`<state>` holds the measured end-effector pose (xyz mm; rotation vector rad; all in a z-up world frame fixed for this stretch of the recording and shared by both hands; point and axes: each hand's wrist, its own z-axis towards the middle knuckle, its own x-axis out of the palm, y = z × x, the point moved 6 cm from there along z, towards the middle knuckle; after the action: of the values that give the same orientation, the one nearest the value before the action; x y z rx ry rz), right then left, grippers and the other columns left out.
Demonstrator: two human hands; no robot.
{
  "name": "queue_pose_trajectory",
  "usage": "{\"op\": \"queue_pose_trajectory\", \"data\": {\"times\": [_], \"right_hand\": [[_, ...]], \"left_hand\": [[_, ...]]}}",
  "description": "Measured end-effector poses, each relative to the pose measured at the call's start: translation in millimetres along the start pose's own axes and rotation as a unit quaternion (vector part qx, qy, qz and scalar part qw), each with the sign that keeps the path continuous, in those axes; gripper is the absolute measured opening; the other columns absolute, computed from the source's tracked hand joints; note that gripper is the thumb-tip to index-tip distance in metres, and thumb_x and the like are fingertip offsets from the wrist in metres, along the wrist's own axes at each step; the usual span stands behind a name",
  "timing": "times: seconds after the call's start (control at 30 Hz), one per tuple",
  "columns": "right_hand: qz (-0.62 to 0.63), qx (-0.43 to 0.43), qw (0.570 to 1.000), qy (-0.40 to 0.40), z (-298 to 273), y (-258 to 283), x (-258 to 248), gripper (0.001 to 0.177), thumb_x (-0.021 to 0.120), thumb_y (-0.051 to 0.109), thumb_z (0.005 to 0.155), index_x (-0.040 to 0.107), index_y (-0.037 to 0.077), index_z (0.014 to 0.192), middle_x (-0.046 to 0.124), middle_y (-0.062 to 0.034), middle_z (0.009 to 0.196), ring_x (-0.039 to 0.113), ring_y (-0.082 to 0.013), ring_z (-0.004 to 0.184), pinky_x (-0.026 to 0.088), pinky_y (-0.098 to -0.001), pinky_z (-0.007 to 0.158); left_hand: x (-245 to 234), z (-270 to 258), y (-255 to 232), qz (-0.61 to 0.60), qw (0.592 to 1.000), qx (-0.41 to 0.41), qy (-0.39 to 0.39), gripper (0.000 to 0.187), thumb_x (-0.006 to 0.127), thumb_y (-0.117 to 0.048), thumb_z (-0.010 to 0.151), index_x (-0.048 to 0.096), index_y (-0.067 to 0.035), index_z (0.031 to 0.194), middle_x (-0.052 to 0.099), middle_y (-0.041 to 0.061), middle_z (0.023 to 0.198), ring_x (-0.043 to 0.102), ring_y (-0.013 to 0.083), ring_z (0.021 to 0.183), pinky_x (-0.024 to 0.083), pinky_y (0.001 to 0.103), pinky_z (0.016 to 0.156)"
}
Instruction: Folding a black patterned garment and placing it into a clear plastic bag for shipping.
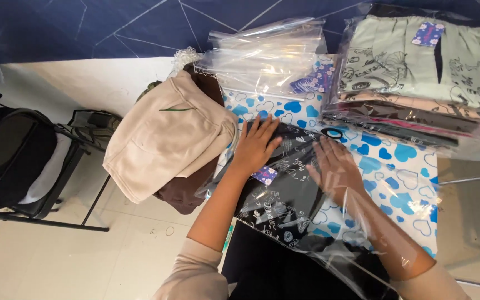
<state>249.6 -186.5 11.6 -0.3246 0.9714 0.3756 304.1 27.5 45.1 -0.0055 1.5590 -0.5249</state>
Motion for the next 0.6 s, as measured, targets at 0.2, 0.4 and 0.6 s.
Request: {"op": "queue_pose_trajectory", "data": {"times": [0.2,0.4,0.6], "right_hand": [[-0.009,0.001,0.999,-0.048,-10.7,-6.7,5.9,0.077,0.050,0.064,0.094,0.051,0.016,0.153,0.060,-0.0112,0.147,0.057,-0.0266,0.134,0.044,-0.0433,0.109],[0.034,0.039,0.992,0.114,-30.2,-29.2,-14.1,0.081,0.033,0.072,0.096,0.030,0.028,0.164,0.038,-0.0064,0.166,0.036,-0.0270,0.151,0.017,-0.0572,0.126],[0.254,0.121,0.900,0.333,-87.7,-77.1,-77.8,0.073,0.037,0.057,0.095,0.025,0.023,0.158,0.011,-0.0043,0.170,-0.002,-0.0239,0.159,-0.006,-0.0483,0.126]], "left_hand": [[13.9,3.5,2.2,0.009,0.999,0.009,0.046,0.067,0.019,-0.065,0.109,0.029,-0.030,0.165,0.022,0.000,0.172,0.008,0.0280,0.160,-0.004,0.054,0.128],[12.7,14.8,18.4,-0.053,0.996,0.001,0.072,0.067,0.018,-0.067,0.107,0.033,-0.033,0.163,0.022,-0.005,0.172,0.004,0.0240,0.161,-0.005,0.053,0.129],[-49.0,-12.1,1.1,-0.349,0.937,0.012,0.002,0.078,0.014,-0.064,0.099,0.039,-0.018,0.157,0.028,0.009,0.169,0.007,0.0280,0.160,-0.013,0.052,0.125]]}}
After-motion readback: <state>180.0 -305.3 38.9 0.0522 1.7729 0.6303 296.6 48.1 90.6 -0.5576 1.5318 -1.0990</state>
